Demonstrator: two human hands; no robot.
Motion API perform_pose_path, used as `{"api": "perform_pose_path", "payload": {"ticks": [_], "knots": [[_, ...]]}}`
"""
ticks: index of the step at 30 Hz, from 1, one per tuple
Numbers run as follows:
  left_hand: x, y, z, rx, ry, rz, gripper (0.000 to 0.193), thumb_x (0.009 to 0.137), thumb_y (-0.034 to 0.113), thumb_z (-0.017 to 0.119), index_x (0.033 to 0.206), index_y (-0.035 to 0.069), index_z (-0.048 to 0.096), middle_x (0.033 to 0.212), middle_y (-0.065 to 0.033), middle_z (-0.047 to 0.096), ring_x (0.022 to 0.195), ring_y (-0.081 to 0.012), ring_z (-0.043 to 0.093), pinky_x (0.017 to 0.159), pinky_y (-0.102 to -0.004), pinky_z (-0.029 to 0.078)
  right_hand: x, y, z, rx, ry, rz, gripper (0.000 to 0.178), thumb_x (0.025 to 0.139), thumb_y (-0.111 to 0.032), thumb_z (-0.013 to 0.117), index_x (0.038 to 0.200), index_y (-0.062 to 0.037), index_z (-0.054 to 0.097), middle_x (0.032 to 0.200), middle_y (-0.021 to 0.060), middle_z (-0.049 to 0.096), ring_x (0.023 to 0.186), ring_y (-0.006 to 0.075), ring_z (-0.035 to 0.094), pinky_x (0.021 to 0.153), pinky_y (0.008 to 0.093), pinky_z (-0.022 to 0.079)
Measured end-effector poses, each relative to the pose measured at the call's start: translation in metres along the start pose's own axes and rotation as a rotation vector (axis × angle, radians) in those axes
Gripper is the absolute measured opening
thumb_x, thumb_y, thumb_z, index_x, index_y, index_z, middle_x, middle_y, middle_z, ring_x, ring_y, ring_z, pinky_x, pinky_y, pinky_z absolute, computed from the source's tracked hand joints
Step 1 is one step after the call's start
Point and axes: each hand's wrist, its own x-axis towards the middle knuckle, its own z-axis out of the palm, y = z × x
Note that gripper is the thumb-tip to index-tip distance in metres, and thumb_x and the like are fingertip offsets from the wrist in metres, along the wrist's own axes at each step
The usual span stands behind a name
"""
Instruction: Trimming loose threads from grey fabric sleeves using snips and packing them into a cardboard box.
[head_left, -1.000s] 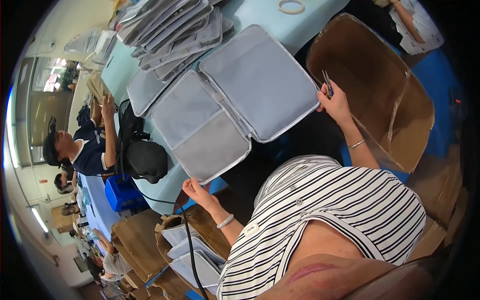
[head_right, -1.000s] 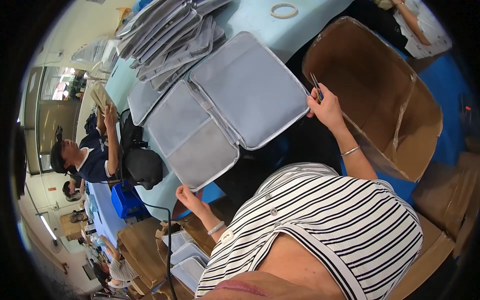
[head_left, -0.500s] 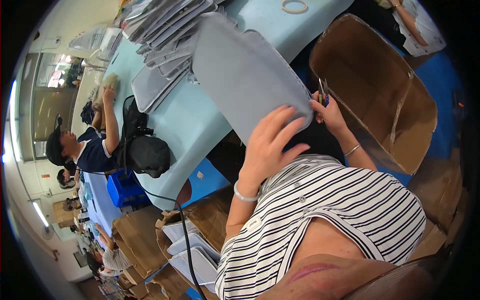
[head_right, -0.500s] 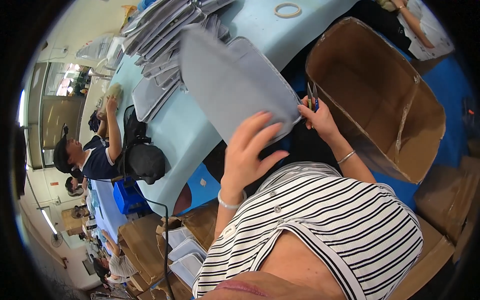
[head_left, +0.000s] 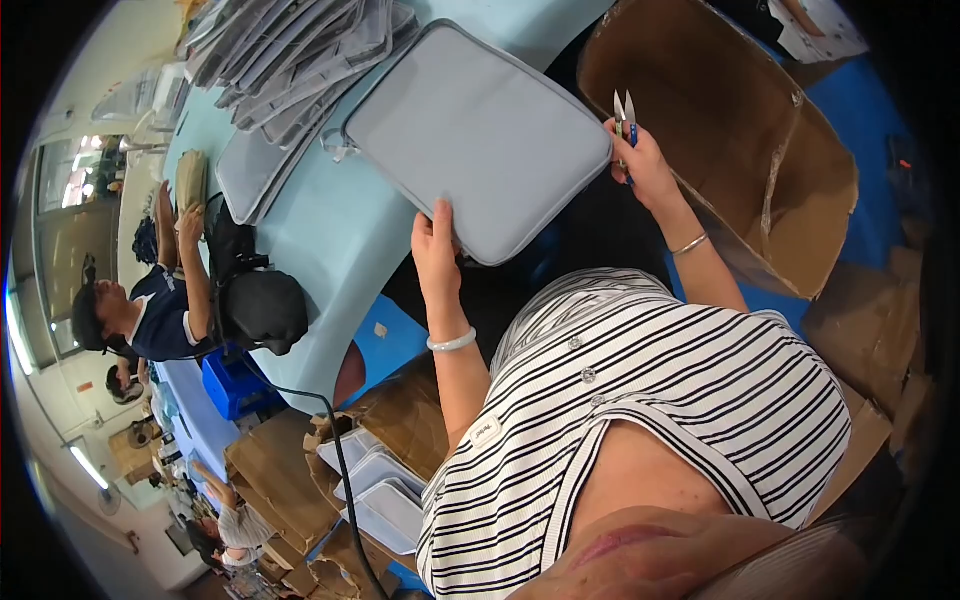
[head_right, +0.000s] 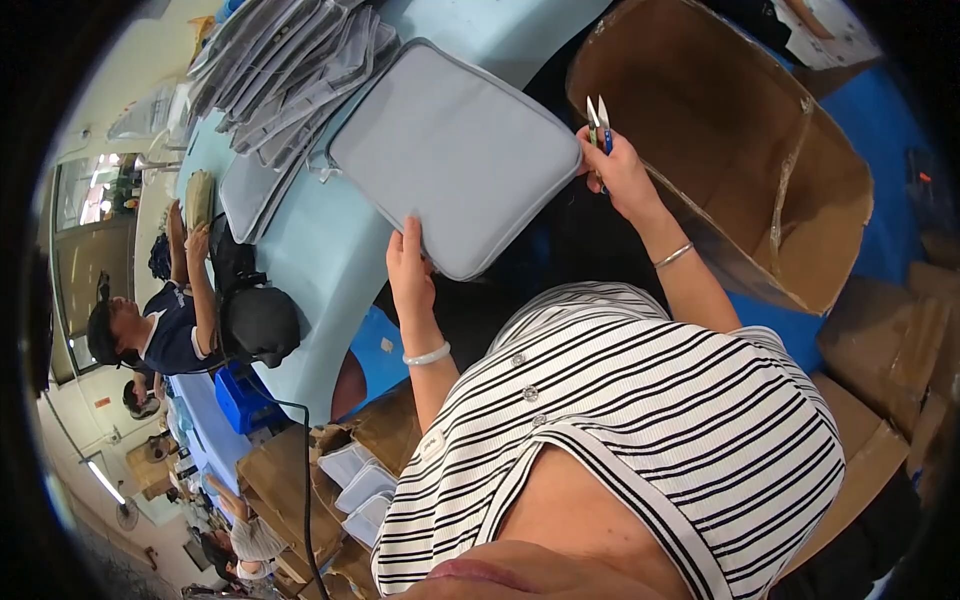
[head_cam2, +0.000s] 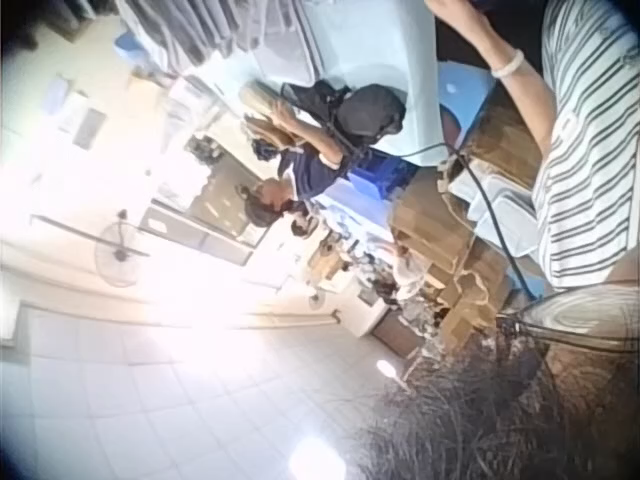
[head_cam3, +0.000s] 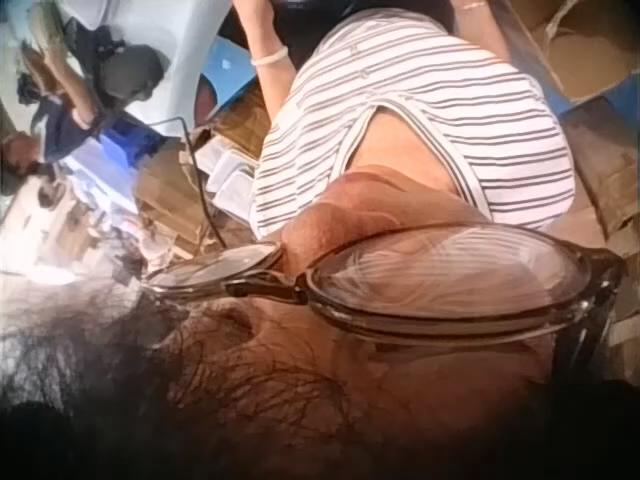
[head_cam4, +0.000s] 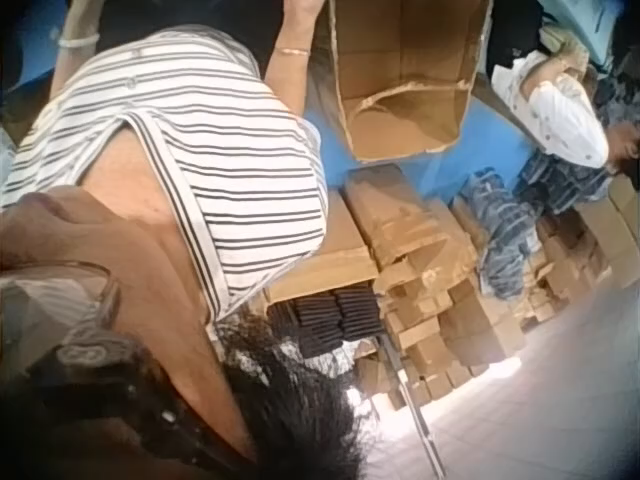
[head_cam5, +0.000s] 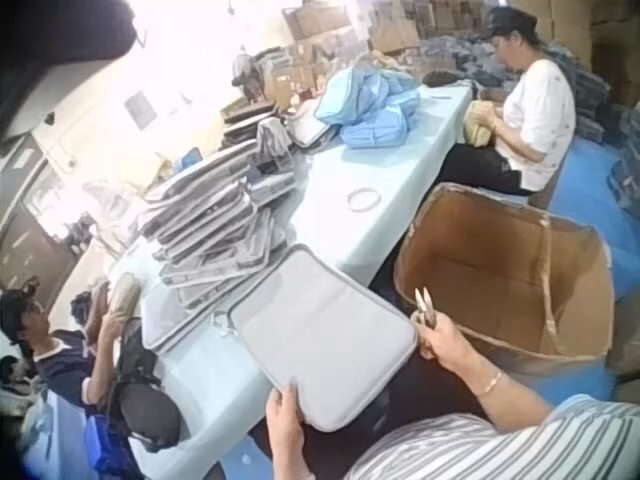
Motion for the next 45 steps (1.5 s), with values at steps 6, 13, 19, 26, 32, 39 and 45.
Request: {"api": "perform_pose_path", "payload": {"ticks": [6,13,19,26,32,39,45], "knots": [[-0.006,0.008,0.035,-0.253,-0.142,-0.021,0.044,0.091,0.028,0.059,0.119,-0.003,0.047,0.106,-0.0100,0.060,0.089,-0.0181,0.062,0.073,-0.0314,0.055,0.005,-0.017,-0.009,0.159,0.113,0.003,0.030,0.093,-0.035,0.054,0.095,-0.0056,0.057,0.085,0.0047,0.062,0.065,0.0106,0.060,0.046,0.0192,0.035],[-0.005,0.016,0.108,-0.563,-0.283,-0.017,0.043,0.090,0.018,0.061,0.126,0.005,0.042,0.115,-0.0049,0.053,0.098,-0.0171,0.058,0.075,-0.0300,0.055,-0.043,-0.011,0.012,-0.105,0.073,-0.102,0.023,0.089,-0.021,0.061,0.097,-0.0029,0.049,0.078,0.0055,0.058,0.054,0.0116,0.056,0.044,0.0216,0.040],[-0.002,0.005,0.149,-0.707,-0.349,-0.003,0.045,0.089,0.012,0.061,0.128,0.006,0.039,0.122,-0.0077,0.048,0.109,-0.0200,0.053,0.086,-0.0354,0.052,-0.039,0.004,0.034,-0.039,0.192,-0.352,0.047,0.073,-0.005,0.077,0.106,0.0008,0.045,0.083,0.0061,0.057,0.061,0.0136,0.062,0.051,0.0253,0.050],[-0.006,-0.003,0.168,-0.738,-0.268,0.065,0.048,0.090,0.008,0.059,0.131,0.007,0.035,0.127,-0.0095,0.045,0.113,-0.0229,0.050,0.091,-0.0394,0.049,-0.045,0.004,0.023,-0.078,0.317,-0.259,0.024,0.077,-0.007,0.073,0.089,0.0028,0.056,0.074,0.0055,0.062,0.061,0.0110,0.059,0.052,0.0239,0.049],[-0.001,-0.008,0.169,-0.757,-0.281,0.034,0.048,0.090,0.007,0.059,0.132,0.008,0.035,0.128,-0.0096,0.045,0.114,-0.0228,0.049,0.092,-0.0411,0.049,-0.045,0.001,0.020,-0.689,0.290,-0.607,0.015,0.077,-0.007,0.069,0.085,0.0019,0.060,0.080,0.0104,0.064,0.066,0.0208,0.062,0.060,0.0298,0.050],[0.007,-0.010,0.146,-0.681,-0.291,0.099,0.042,0.090,0.007,0.058,0.128,0.004,0.040,0.123,-0.0100,0.049,0.109,-0.0218,0.053,0.087,-0.0399,0.051,-0.048,-0.019,0.001,-0.897,0.325,-0.743,0.012,0.080,-0.010,0.065,0.086,-0.0012,0.058,0.079,0.0145,0.062,0.072,0.0334,0.061,0.062,0.0366,0.049],[-0.007,-0.006,0.103,-0.508,-0.450,-0.027,0.045,0.089,0.009,0.059,0.129,0.002,0.040,0.120,-0.0099,0.052,0.106,-0.0199,0.055,0.085,-0.0365,0.051,-0.014,-0.043,-0.026,-0.996,0.463,-0.786,0.012,0.083,-0.012,0.062,0.084,-0.0018,0.055,0.079,0.0141,0.060,0.073,0.0335,0.060,0.061,0.0383,0.048]]}}
